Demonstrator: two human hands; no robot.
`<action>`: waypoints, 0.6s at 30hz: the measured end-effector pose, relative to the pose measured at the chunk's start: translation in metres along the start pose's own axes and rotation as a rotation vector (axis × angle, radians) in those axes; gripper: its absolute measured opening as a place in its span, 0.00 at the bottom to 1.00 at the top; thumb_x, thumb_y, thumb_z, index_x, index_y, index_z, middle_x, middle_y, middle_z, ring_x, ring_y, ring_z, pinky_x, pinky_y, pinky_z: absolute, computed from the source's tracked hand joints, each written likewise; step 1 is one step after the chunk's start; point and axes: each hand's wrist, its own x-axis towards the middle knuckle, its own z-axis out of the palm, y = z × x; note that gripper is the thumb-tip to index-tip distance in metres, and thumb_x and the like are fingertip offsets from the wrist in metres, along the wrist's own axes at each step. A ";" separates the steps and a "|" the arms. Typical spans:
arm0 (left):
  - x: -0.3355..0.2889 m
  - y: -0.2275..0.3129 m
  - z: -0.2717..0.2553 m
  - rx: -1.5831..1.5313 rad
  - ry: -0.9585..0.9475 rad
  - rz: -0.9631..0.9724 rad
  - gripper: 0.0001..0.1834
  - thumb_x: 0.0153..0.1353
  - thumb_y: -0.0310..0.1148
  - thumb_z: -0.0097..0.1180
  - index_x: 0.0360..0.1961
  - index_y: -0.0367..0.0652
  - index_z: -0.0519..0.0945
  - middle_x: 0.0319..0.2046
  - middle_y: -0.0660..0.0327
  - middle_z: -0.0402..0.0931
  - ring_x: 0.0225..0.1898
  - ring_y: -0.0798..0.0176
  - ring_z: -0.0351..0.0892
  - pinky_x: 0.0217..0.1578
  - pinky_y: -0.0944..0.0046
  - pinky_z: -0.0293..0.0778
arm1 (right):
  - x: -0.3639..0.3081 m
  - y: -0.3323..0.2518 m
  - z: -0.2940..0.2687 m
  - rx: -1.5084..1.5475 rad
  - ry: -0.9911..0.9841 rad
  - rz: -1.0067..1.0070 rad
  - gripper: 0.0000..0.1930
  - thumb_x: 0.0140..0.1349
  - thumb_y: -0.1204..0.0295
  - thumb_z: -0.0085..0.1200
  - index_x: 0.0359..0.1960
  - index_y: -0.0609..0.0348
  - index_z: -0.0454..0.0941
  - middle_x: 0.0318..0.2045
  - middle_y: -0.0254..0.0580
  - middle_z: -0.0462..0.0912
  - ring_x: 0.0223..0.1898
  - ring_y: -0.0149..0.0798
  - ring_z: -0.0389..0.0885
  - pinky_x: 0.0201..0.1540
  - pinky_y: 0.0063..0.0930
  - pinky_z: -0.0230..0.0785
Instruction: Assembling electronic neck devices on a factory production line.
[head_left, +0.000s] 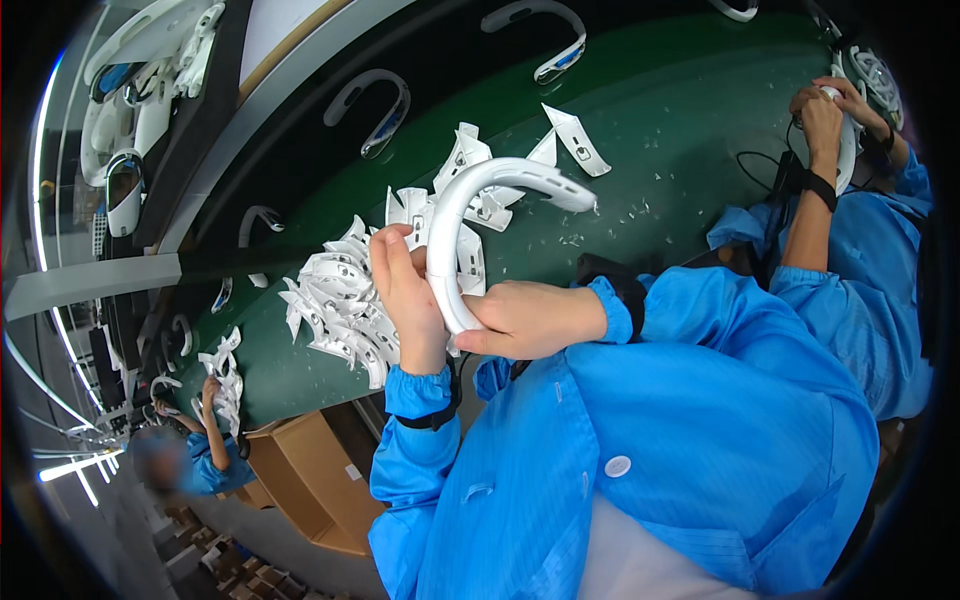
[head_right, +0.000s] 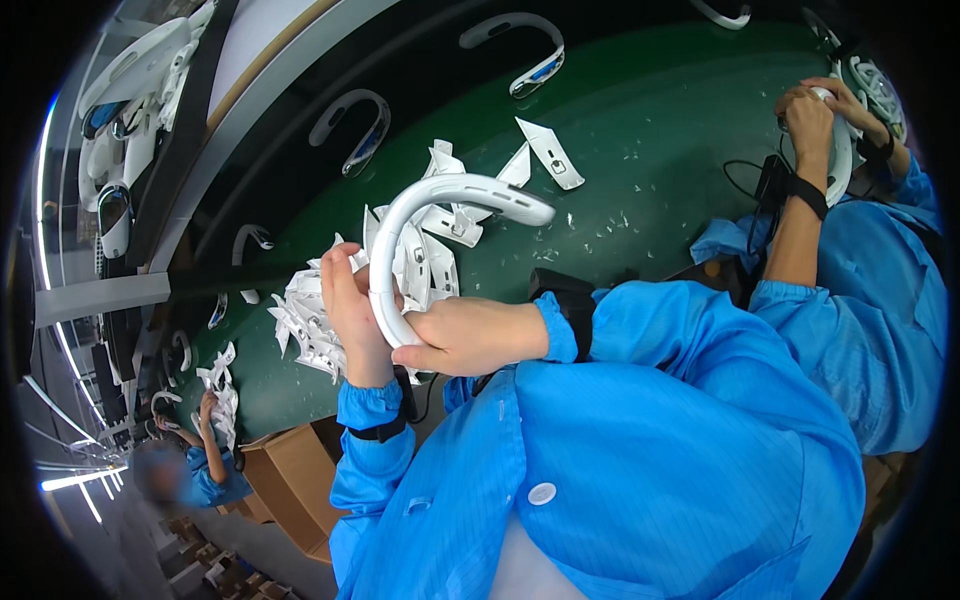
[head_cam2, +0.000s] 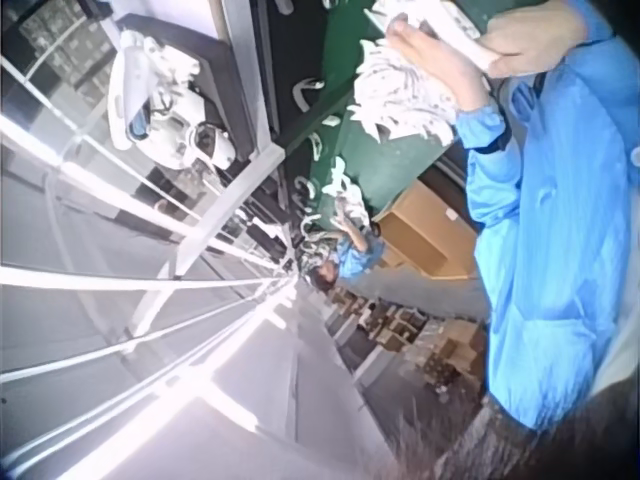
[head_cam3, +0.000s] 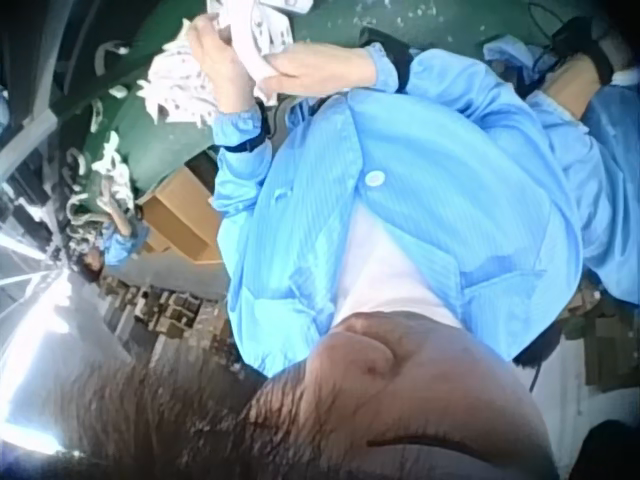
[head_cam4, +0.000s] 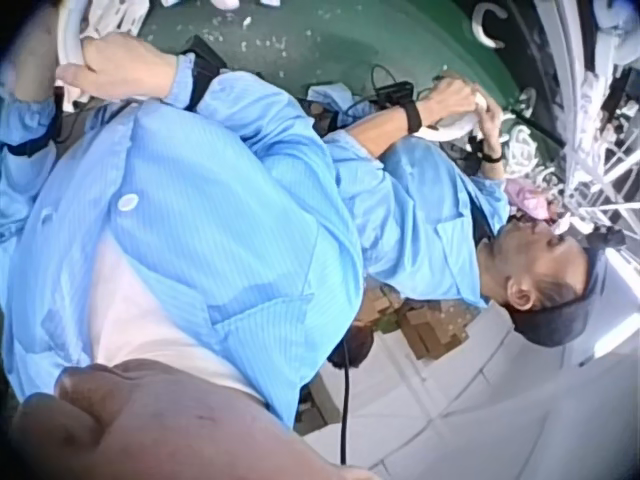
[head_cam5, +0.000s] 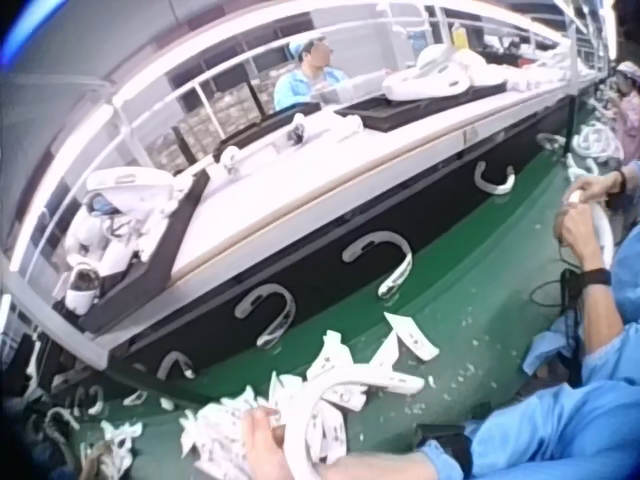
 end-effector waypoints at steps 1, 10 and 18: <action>0.001 -0.004 -0.002 -0.003 0.000 0.002 0.12 0.68 0.41 0.34 0.39 0.44 0.64 0.11 0.60 0.68 0.10 0.71 0.64 0.11 0.72 0.57 | 0.002 0.005 0.005 -0.004 -0.001 0.000 0.17 0.64 0.60 0.40 0.36 0.65 0.68 0.21 0.53 0.75 0.23 0.54 0.74 0.30 0.43 0.67; -0.020 0.016 -0.014 0.120 0.049 0.024 0.11 0.68 0.42 0.32 0.40 0.46 0.60 0.11 0.60 0.66 0.09 0.70 0.62 0.11 0.72 0.56 | 0.006 -0.009 0.005 0.047 -0.072 0.100 0.22 0.59 0.54 0.47 0.31 0.66 0.74 0.22 0.51 0.77 0.26 0.48 0.77 0.31 0.38 0.67; -0.013 0.018 -0.008 -0.029 0.022 -0.028 0.14 0.67 0.45 0.34 0.35 0.46 0.58 0.06 0.58 0.62 0.05 0.66 0.61 0.07 0.70 0.56 | 0.010 0.009 0.029 0.088 0.104 -0.060 0.20 0.64 0.57 0.40 0.41 0.66 0.68 0.25 0.53 0.76 0.28 0.52 0.77 0.33 0.40 0.67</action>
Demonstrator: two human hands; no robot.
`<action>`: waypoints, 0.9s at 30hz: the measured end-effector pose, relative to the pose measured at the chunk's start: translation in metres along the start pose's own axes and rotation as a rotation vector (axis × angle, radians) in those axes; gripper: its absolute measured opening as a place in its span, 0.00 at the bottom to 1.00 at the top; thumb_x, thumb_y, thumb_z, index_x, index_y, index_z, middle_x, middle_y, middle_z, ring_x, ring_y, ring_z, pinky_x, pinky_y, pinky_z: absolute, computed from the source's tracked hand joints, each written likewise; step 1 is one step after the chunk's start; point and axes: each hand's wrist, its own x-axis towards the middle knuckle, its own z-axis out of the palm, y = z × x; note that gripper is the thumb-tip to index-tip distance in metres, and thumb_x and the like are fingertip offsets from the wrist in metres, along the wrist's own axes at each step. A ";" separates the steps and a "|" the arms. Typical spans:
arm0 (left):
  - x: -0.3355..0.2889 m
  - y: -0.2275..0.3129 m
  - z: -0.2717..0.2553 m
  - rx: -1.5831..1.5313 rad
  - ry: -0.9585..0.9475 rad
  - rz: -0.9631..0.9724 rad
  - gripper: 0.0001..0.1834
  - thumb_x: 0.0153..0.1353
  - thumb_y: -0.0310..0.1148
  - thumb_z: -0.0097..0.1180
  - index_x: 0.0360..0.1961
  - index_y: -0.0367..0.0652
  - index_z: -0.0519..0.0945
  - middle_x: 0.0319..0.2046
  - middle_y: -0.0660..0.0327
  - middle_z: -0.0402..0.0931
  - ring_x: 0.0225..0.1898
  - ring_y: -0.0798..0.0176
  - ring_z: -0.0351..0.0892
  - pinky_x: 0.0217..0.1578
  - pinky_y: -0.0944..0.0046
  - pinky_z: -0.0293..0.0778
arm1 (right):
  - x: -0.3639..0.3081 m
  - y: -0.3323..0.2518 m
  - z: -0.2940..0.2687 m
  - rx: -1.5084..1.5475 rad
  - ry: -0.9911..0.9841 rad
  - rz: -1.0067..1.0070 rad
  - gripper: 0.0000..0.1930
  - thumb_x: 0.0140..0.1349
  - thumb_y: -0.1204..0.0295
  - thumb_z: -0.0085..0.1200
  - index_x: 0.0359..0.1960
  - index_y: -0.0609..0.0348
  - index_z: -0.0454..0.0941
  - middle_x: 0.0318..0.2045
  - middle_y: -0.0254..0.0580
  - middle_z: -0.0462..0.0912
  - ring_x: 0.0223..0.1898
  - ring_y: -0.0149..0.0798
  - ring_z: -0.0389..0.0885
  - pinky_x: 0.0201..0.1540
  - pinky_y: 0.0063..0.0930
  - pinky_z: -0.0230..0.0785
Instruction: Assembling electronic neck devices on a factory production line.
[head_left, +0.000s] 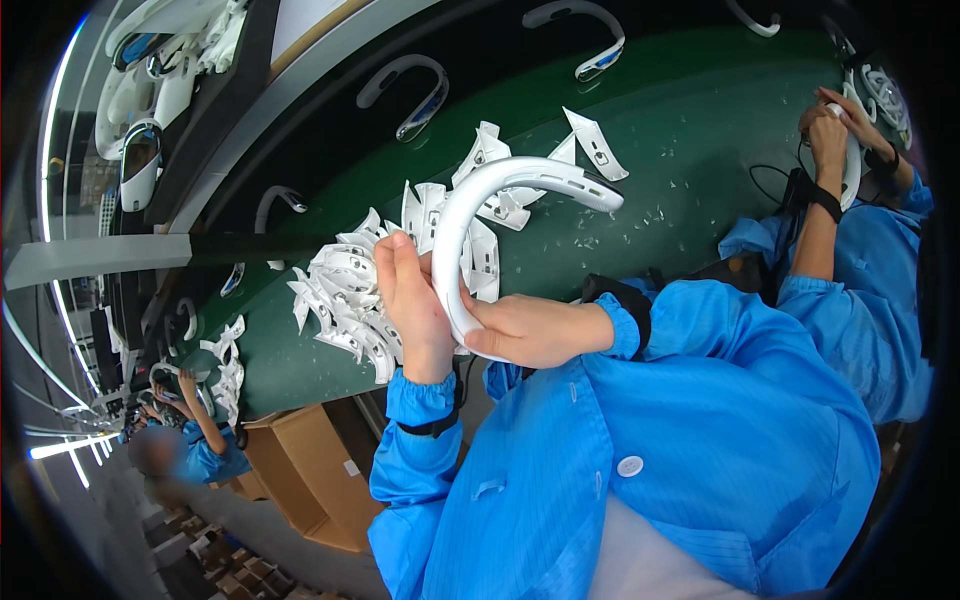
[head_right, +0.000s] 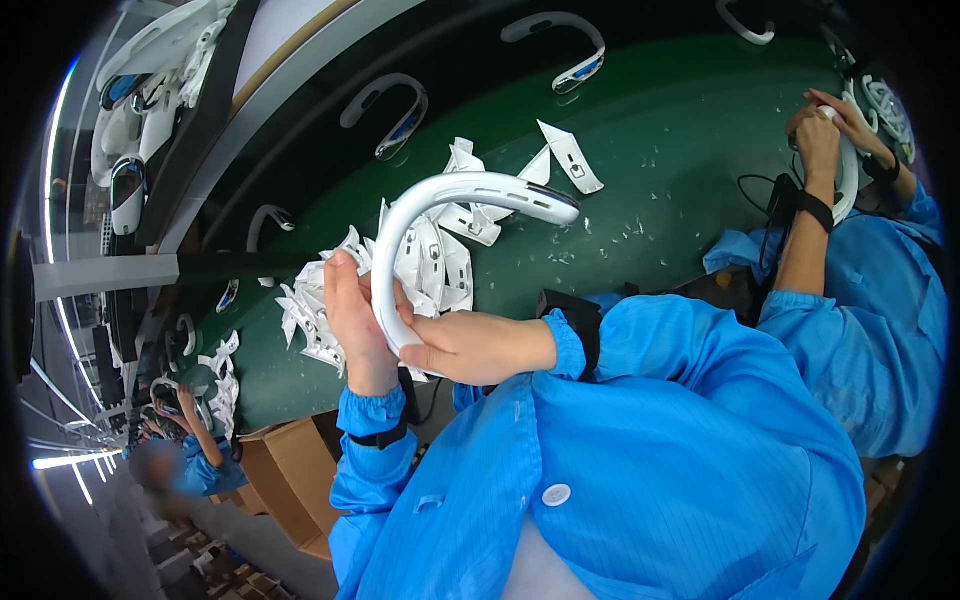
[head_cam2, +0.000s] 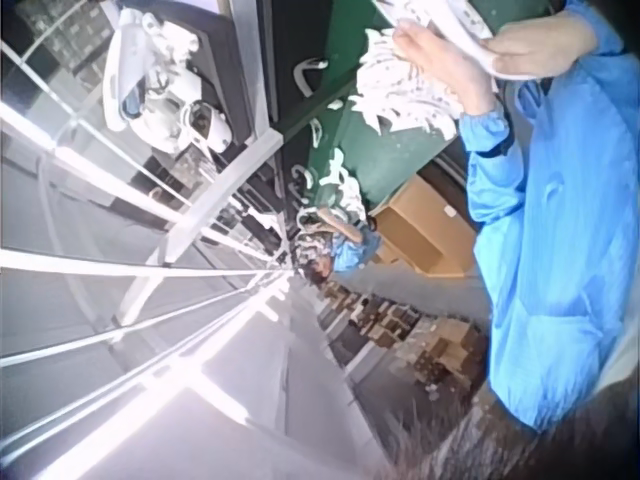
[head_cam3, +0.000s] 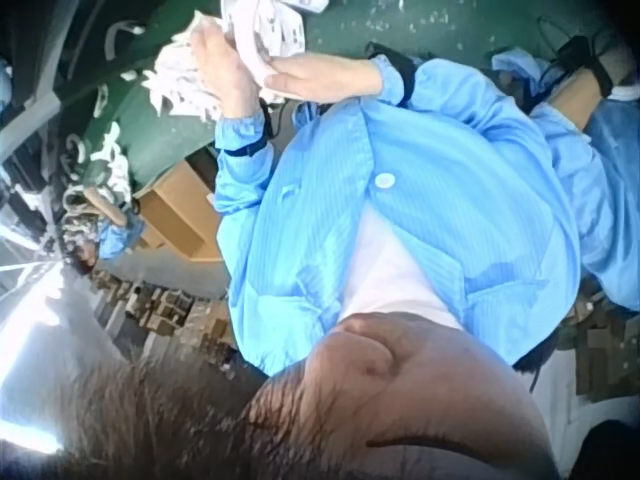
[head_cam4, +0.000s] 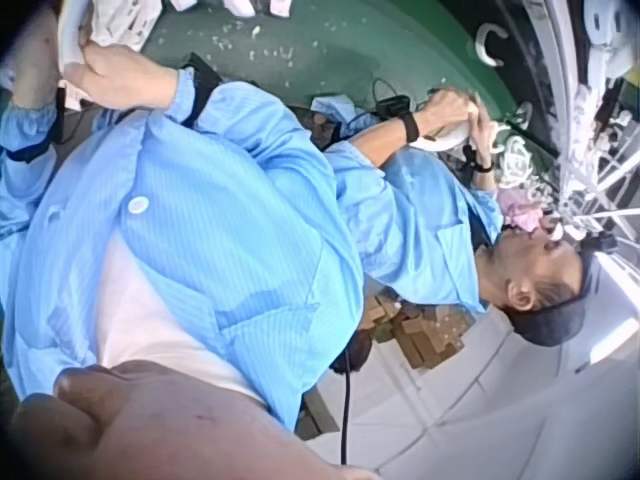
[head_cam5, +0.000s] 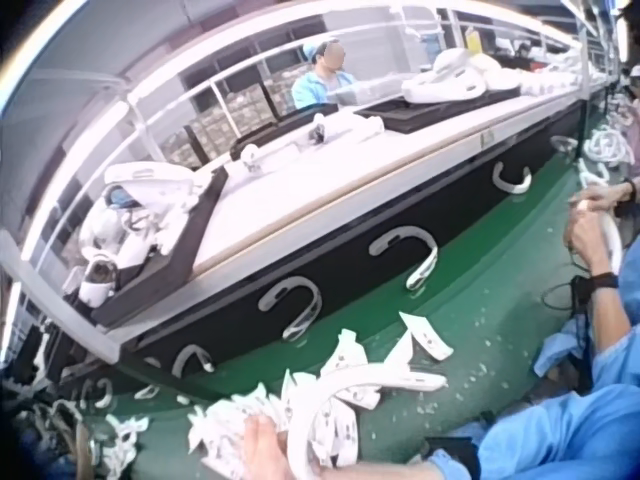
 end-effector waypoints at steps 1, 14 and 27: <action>0.004 -0.004 0.000 -0.004 -0.001 0.000 0.14 0.67 0.45 0.34 0.35 0.46 0.58 0.06 0.58 0.62 0.05 0.66 0.61 0.07 0.70 0.56 | 0.000 -0.002 -0.005 0.038 -0.053 0.065 0.20 0.65 0.59 0.38 0.43 0.67 0.66 0.26 0.54 0.76 0.29 0.53 0.76 0.34 0.41 0.67; 0.014 0.000 -0.002 -0.230 -0.140 -0.152 0.13 0.66 0.45 0.34 0.38 0.47 0.63 0.09 0.59 0.62 0.08 0.65 0.61 0.09 0.68 0.58 | -0.006 0.007 -0.016 0.269 -0.195 0.101 0.23 0.69 0.54 0.29 0.45 0.64 0.65 0.34 0.39 0.71 0.35 0.31 0.69 0.43 0.25 0.65; 0.020 -0.020 -0.003 -0.036 -0.099 -0.015 0.20 0.66 0.50 0.29 0.45 0.46 0.61 0.13 0.55 0.68 0.08 0.64 0.64 0.09 0.68 0.61 | -0.003 0.002 -0.008 0.294 -0.066 0.271 0.21 0.69 0.57 0.26 0.44 0.62 0.64 0.31 0.41 0.72 0.30 0.30 0.71 0.34 0.26 0.66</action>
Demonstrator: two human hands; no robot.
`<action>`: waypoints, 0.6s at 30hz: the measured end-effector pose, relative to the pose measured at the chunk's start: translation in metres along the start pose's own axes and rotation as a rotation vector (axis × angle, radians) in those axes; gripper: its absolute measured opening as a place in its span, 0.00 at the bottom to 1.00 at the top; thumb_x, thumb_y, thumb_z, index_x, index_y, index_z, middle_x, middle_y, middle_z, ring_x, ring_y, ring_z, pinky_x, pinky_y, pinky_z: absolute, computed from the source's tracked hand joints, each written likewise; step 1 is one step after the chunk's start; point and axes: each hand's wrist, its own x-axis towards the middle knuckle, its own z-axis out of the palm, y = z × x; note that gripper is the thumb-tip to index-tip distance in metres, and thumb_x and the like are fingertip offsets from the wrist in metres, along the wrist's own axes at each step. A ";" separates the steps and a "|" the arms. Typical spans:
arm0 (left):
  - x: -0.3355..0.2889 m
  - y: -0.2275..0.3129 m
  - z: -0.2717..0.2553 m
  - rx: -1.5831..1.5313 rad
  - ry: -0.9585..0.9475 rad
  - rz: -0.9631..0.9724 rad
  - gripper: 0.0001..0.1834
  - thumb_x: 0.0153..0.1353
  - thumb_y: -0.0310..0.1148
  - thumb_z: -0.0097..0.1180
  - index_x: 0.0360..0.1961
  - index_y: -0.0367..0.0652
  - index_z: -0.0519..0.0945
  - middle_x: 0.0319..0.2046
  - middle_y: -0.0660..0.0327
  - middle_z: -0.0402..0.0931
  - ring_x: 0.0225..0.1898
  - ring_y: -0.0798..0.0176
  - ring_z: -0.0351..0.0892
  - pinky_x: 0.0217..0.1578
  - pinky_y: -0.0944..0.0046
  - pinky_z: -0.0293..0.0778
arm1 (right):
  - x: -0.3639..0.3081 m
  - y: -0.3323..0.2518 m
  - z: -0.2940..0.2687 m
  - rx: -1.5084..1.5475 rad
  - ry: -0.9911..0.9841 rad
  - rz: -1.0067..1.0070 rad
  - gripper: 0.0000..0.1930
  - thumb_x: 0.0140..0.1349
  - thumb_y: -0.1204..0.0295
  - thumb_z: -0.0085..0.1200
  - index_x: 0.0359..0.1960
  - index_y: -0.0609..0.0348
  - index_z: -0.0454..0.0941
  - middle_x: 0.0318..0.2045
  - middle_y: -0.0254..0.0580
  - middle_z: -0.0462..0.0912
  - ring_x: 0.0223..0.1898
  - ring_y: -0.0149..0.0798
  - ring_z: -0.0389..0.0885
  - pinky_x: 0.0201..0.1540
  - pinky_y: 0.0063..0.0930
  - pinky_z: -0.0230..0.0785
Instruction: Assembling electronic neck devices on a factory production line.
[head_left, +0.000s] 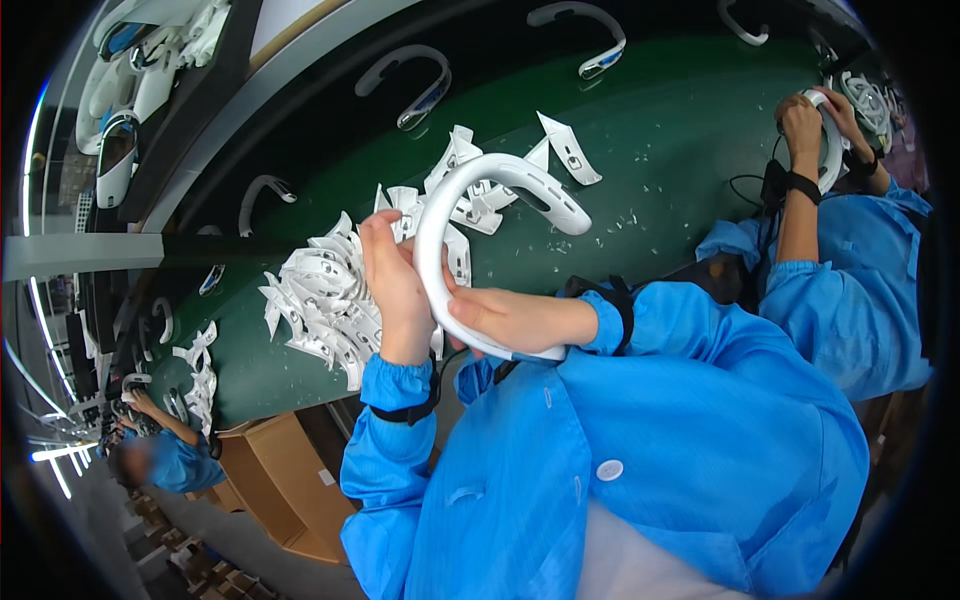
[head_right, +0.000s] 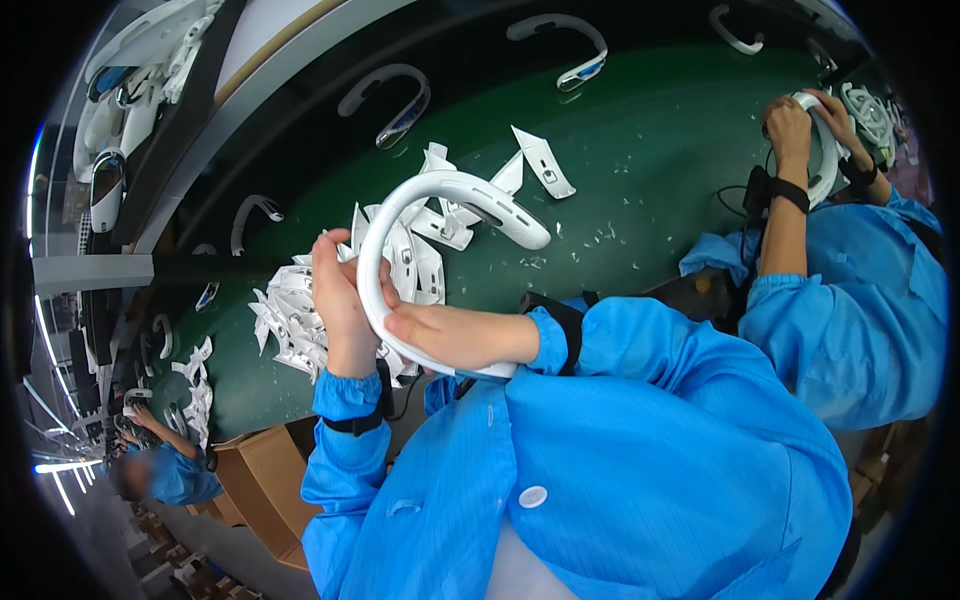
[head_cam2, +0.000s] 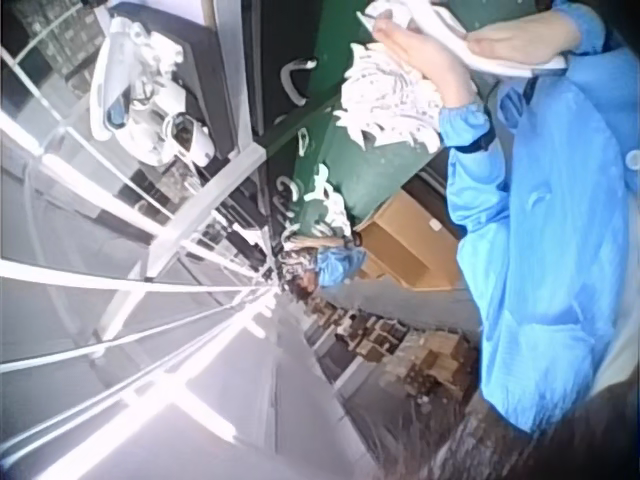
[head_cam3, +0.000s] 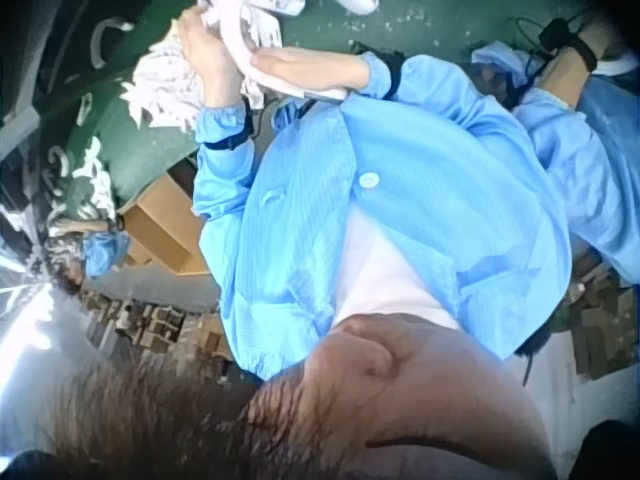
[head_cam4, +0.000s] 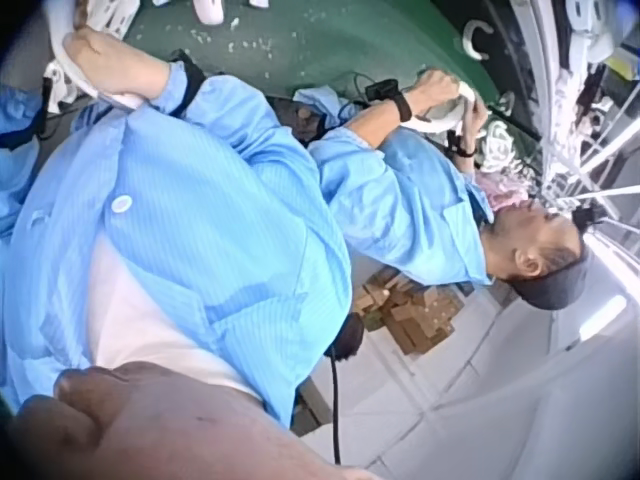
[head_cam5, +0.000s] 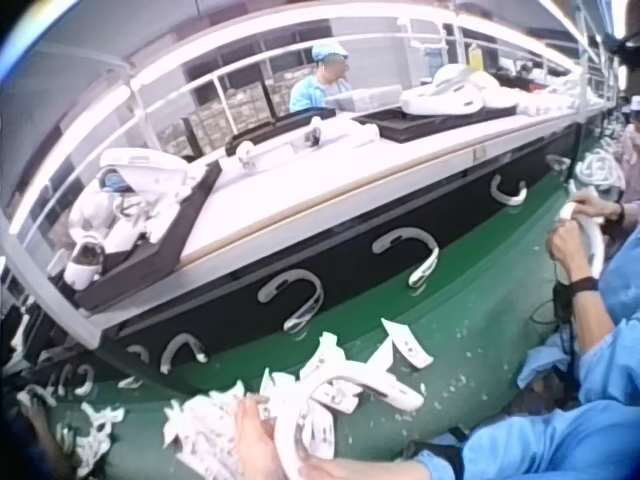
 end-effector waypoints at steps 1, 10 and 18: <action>0.001 0.001 -0.002 -0.010 -0.034 -0.054 0.20 0.66 0.51 0.30 0.45 0.46 0.61 0.13 0.55 0.68 0.08 0.64 0.64 0.09 0.68 0.61 | 0.000 0.007 0.000 0.195 -0.047 0.054 0.21 0.69 0.57 0.26 0.46 0.62 0.64 0.33 0.40 0.72 0.31 0.30 0.71 0.37 0.25 0.67; -0.019 -0.013 -0.003 -0.124 0.023 0.004 0.29 0.66 0.55 0.24 0.58 0.45 0.56 0.17 0.53 0.71 0.15 0.61 0.71 0.14 0.66 0.67 | -0.009 0.031 -0.003 0.473 -0.093 -0.125 0.22 0.69 0.58 0.31 0.57 0.61 0.57 0.43 0.40 0.71 0.40 0.28 0.72 0.45 0.23 0.67; -0.021 -0.023 0.011 0.044 0.226 0.178 0.24 0.66 0.55 0.21 0.46 0.47 0.58 0.13 0.56 0.68 0.12 0.65 0.68 0.11 0.69 0.63 | -0.009 0.025 -0.003 0.220 -0.122 -0.160 0.30 0.69 0.63 0.31 0.66 0.63 0.34 0.61 0.45 0.55 0.58 0.32 0.57 0.59 0.24 0.53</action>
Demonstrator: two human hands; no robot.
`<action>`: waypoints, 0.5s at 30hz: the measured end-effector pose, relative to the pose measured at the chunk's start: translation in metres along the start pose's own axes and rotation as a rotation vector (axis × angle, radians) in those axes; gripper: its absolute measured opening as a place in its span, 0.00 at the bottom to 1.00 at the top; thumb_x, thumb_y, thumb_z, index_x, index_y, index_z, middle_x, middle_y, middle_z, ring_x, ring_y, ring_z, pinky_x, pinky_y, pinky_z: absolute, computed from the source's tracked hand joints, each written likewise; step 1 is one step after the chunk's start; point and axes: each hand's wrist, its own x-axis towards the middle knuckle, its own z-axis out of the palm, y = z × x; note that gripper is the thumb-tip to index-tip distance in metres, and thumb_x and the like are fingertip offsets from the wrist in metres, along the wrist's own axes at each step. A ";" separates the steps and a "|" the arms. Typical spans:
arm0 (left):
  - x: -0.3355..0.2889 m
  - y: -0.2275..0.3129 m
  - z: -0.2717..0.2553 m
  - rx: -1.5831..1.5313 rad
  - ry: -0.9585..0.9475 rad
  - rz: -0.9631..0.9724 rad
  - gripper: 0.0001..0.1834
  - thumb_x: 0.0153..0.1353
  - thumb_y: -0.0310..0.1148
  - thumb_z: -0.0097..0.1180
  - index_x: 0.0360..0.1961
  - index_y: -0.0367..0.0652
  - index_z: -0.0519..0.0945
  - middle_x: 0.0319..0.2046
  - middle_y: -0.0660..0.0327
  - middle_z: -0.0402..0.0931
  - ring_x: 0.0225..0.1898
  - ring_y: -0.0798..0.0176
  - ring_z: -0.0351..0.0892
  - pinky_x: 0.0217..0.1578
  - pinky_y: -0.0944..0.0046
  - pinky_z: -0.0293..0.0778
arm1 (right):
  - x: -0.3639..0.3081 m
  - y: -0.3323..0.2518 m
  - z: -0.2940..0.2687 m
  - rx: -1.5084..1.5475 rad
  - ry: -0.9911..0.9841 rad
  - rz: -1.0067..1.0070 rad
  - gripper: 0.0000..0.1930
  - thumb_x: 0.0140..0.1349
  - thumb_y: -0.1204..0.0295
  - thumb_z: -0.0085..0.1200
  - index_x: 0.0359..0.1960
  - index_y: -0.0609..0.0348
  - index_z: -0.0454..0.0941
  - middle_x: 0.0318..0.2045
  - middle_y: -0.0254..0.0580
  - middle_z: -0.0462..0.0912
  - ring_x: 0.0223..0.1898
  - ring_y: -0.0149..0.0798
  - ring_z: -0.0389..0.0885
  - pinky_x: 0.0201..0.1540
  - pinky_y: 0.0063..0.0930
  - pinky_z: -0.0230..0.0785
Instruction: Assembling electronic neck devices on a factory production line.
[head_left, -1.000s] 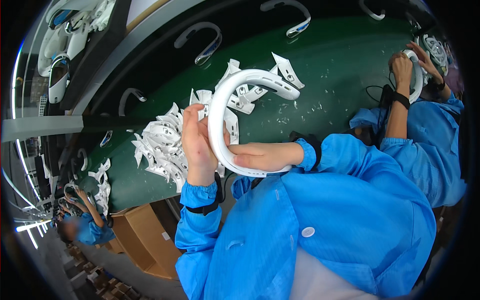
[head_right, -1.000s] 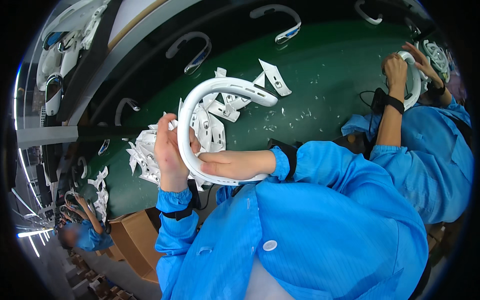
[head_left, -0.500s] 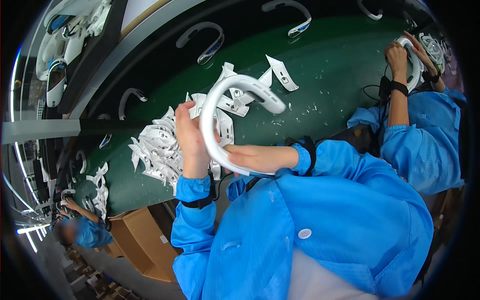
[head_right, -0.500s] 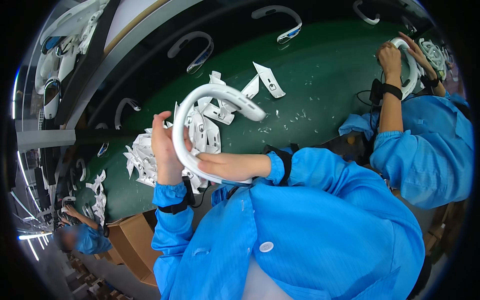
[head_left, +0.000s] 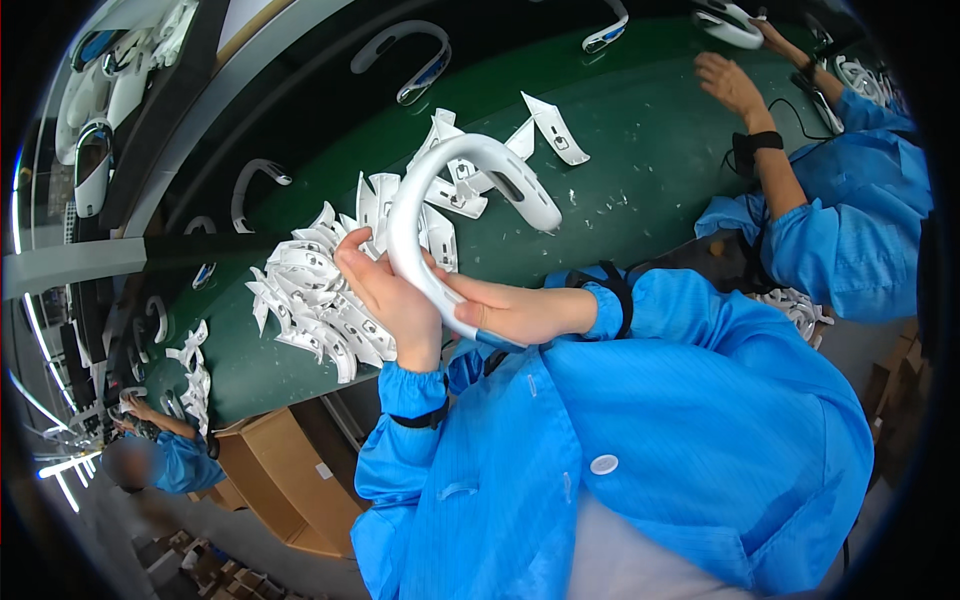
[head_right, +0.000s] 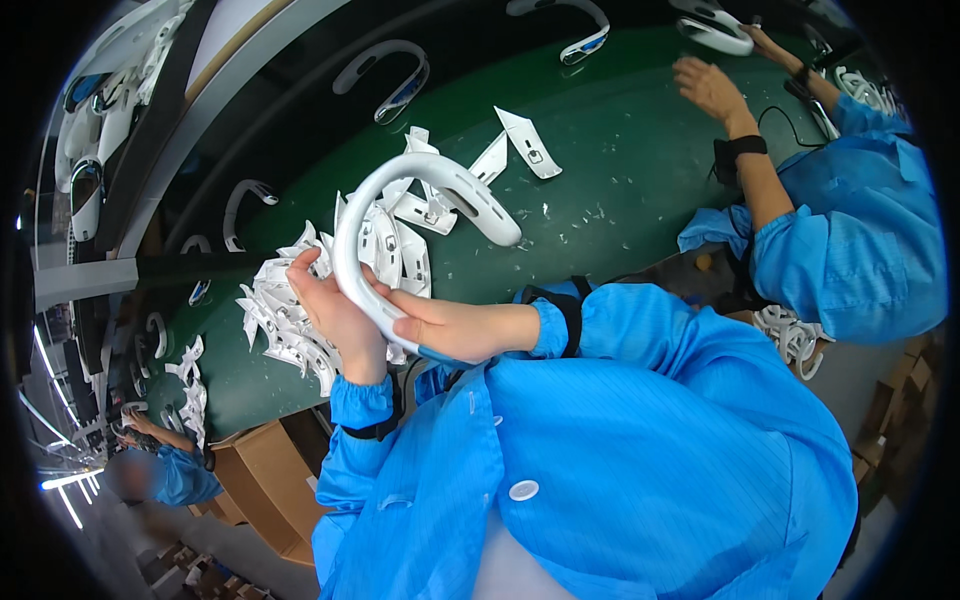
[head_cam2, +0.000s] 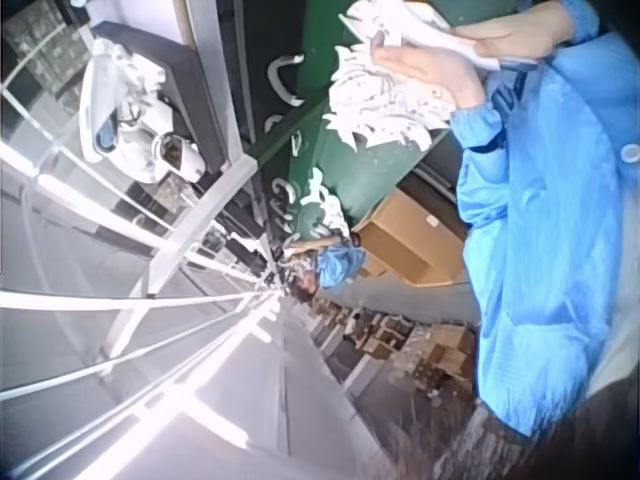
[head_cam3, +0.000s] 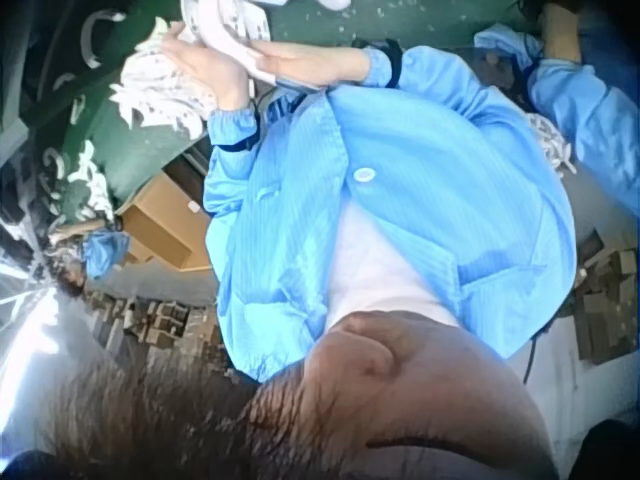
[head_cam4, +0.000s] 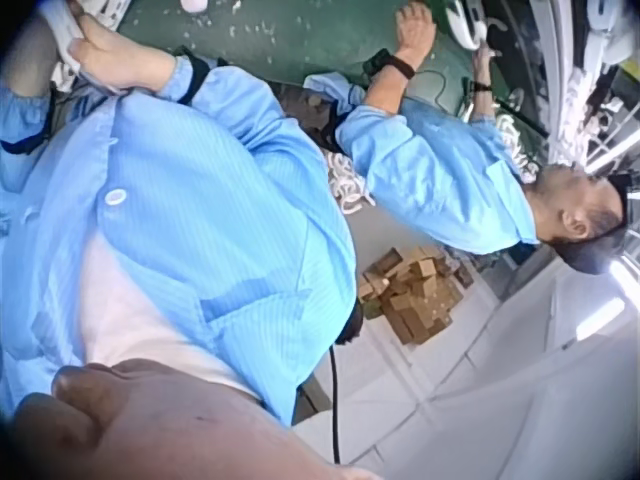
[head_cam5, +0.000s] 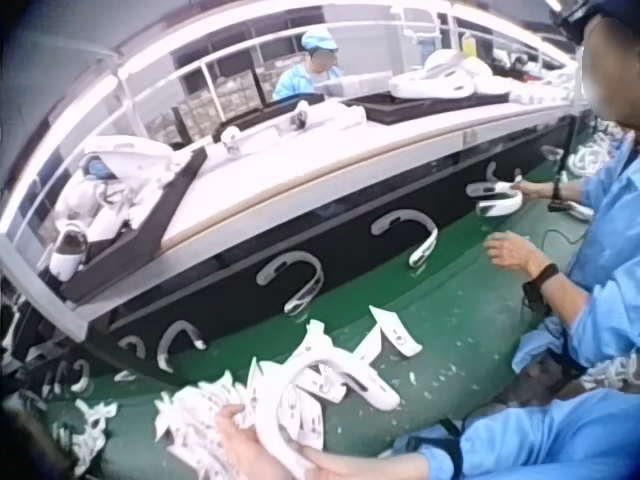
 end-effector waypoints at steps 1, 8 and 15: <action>0.000 0.000 0.004 -0.021 0.063 -0.001 0.22 0.67 0.55 0.22 0.42 0.47 0.58 0.13 0.56 0.68 0.11 0.64 0.68 0.12 0.69 0.64 | 0.005 0.006 0.000 -0.076 0.076 -0.033 0.30 0.69 0.63 0.30 0.66 0.63 0.35 0.61 0.44 0.55 0.58 0.32 0.57 0.60 0.25 0.52; 0.024 -0.031 -0.006 0.232 0.117 0.104 0.21 0.67 0.52 0.26 0.46 0.45 0.56 0.35 0.48 0.70 0.35 0.60 0.73 0.36 0.62 0.70 | 0.014 0.003 -0.011 0.131 0.324 0.037 0.23 0.67 0.63 0.35 0.58 0.66 0.54 0.49 0.43 0.67 0.50 0.31 0.65 0.51 0.24 0.60; -0.006 -0.049 0.010 -0.228 -0.232 -0.107 0.28 0.66 0.56 0.24 0.54 0.43 0.56 0.51 0.47 0.64 0.53 0.55 0.65 0.54 0.58 0.60 | 0.026 -0.037 -0.039 0.464 0.642 -0.116 0.20 0.63 0.57 0.42 0.41 0.66 0.70 0.21 0.43 0.76 0.19 0.32 0.76 0.20 0.23 0.69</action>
